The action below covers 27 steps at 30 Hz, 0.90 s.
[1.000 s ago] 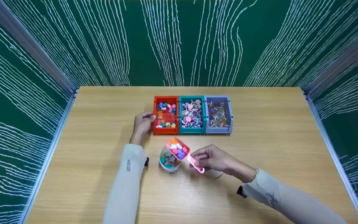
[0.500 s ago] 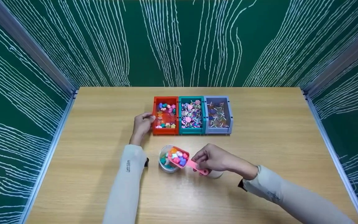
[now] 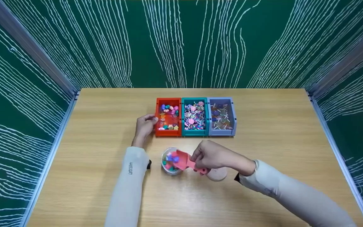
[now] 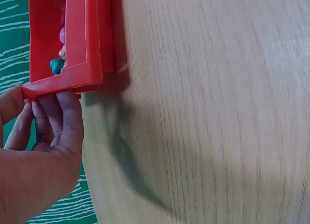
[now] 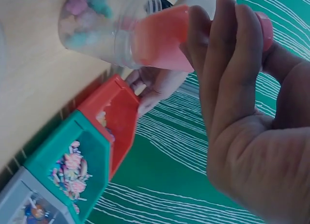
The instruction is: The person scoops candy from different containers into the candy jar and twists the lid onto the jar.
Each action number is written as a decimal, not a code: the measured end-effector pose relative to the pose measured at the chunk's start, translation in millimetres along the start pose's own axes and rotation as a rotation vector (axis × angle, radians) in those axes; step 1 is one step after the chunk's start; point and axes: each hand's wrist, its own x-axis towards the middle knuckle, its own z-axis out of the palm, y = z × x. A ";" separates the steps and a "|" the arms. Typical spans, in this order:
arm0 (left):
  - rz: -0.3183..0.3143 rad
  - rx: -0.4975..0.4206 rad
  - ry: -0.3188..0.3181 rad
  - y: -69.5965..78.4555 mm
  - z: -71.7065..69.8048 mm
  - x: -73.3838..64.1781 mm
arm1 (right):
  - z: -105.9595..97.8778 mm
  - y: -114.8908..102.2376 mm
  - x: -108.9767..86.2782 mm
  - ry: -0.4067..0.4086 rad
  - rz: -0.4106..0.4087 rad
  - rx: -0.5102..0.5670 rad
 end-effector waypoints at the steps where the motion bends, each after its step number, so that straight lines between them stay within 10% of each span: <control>1: 0.004 -0.001 0.000 0.0 0.0 -0.1 | -0.3 -2.0 0.2 -0.005 0.006 -0.001; 11: -0.002 -0.007 -0.001 0.6 -0.4 0.0 | -14.0 -3.3 -3.8 -0.013 -0.018 0.017; 20: 0.086 0.030 0.035 -1.8 0.7 0.6 | -21.4 16.0 12.8 0.172 0.023 0.516; 27: 0.077 0.028 0.025 -2.7 0.7 0.9 | -10.5 19.7 53.1 0.263 0.080 0.670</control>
